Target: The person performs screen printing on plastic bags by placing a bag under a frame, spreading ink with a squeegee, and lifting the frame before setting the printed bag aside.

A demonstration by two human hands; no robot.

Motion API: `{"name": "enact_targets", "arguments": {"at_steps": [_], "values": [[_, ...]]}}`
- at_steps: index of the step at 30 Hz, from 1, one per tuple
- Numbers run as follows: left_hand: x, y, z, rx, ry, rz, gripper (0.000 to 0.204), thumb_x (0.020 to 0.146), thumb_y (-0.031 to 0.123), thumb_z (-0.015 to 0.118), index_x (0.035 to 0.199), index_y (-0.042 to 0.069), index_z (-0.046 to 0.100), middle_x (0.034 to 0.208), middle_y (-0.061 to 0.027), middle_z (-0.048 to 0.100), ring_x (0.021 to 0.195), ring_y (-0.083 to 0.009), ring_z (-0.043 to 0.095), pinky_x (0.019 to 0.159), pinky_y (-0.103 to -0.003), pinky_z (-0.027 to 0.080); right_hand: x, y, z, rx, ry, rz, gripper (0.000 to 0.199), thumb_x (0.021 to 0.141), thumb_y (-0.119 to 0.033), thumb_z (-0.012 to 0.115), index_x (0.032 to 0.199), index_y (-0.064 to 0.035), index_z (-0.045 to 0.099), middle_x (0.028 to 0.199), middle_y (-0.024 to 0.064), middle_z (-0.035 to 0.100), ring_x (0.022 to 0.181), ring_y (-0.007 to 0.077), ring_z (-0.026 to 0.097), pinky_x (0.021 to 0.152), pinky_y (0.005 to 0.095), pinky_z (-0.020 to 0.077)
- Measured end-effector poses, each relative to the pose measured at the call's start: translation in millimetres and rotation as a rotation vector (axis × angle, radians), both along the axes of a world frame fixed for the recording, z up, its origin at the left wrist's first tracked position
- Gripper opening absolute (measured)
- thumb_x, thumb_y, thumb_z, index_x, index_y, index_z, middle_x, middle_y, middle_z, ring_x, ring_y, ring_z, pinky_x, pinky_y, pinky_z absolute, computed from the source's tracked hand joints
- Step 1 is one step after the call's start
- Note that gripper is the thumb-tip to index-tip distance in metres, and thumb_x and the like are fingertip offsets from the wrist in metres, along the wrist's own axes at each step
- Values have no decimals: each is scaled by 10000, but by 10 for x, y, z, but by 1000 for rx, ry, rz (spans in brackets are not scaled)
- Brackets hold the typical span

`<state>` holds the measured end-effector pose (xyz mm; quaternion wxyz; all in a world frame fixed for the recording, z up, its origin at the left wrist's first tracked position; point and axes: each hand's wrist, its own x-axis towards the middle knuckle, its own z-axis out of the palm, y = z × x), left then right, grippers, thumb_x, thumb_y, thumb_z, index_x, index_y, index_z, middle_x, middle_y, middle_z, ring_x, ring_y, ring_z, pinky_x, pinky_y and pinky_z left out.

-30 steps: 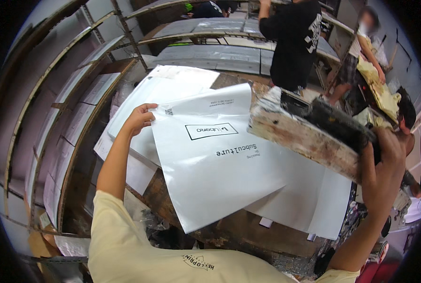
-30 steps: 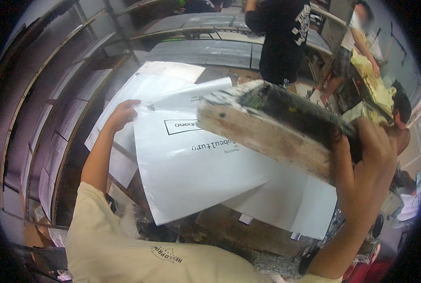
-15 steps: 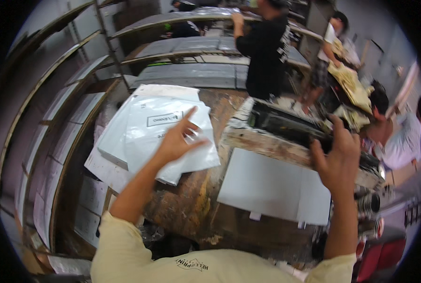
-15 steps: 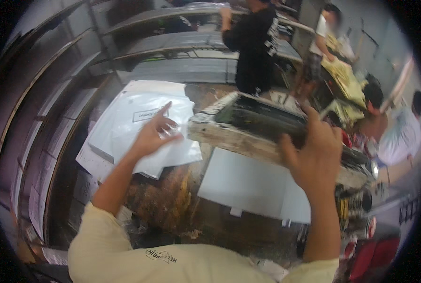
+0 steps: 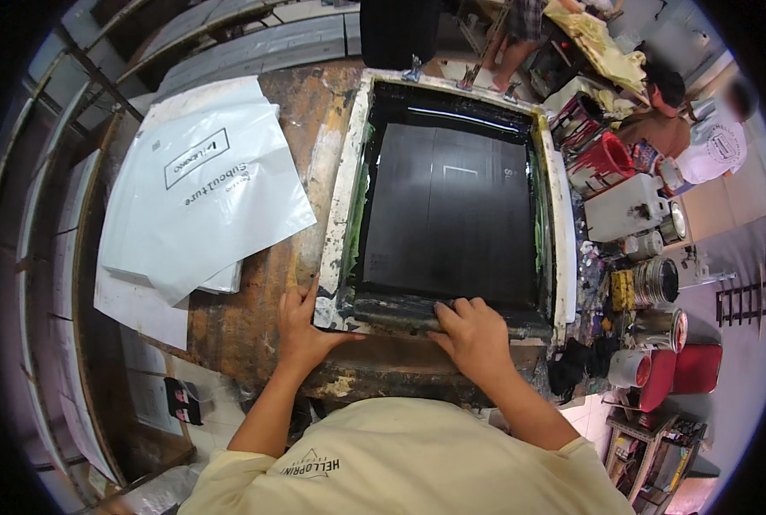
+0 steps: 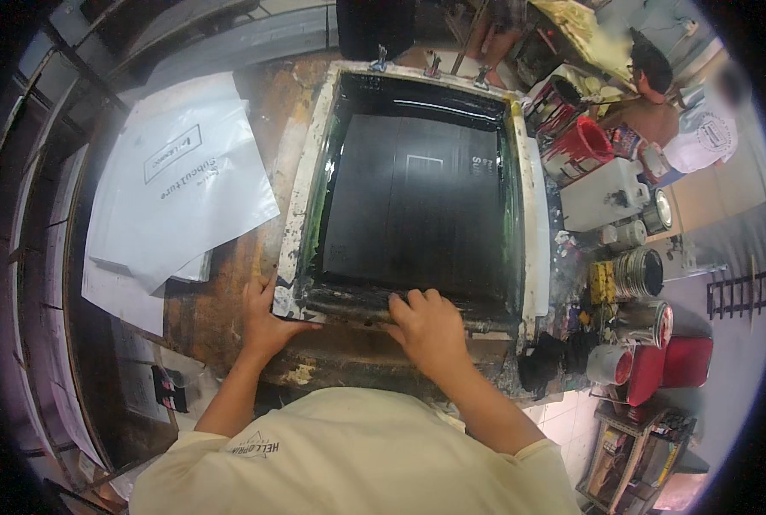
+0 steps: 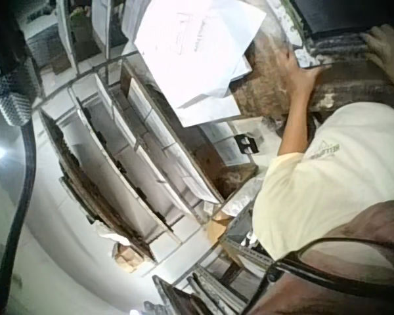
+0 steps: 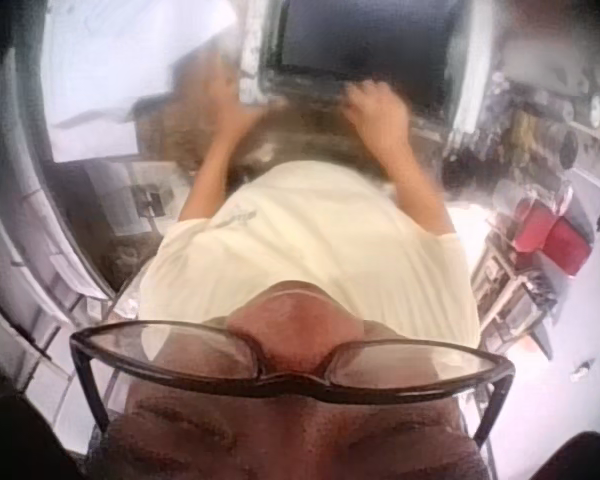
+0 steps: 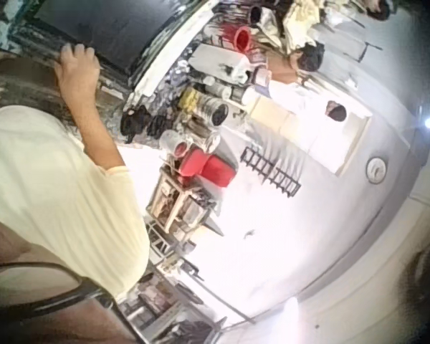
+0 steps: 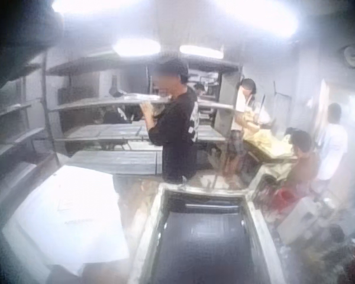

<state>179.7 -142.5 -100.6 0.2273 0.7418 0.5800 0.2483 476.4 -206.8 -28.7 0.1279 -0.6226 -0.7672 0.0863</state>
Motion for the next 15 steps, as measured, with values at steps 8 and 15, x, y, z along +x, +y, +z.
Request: {"name": "enact_targets", "arguments": {"at_steps": [8,15], "values": [[-3,58,49,-37,43,-20,955,474,565,1003,1220,48,709,1007,-104,534,970,-310,518,888,-430,436,456,1307,-354,219,-100,-13,526,744,-239,872,1222,-103,698,985,69,619,918,306,621,741,443,543],[-32,21,66,1,17,-13,1219,444,591,998,1459,43,604,1010,-76,543,985,-285,507,895,-436,410,1027,2955,-387,360,-168,-22,302,900,-390,768,1038,-133,690,998,77,662,980,320,671,774,467,570]]}}
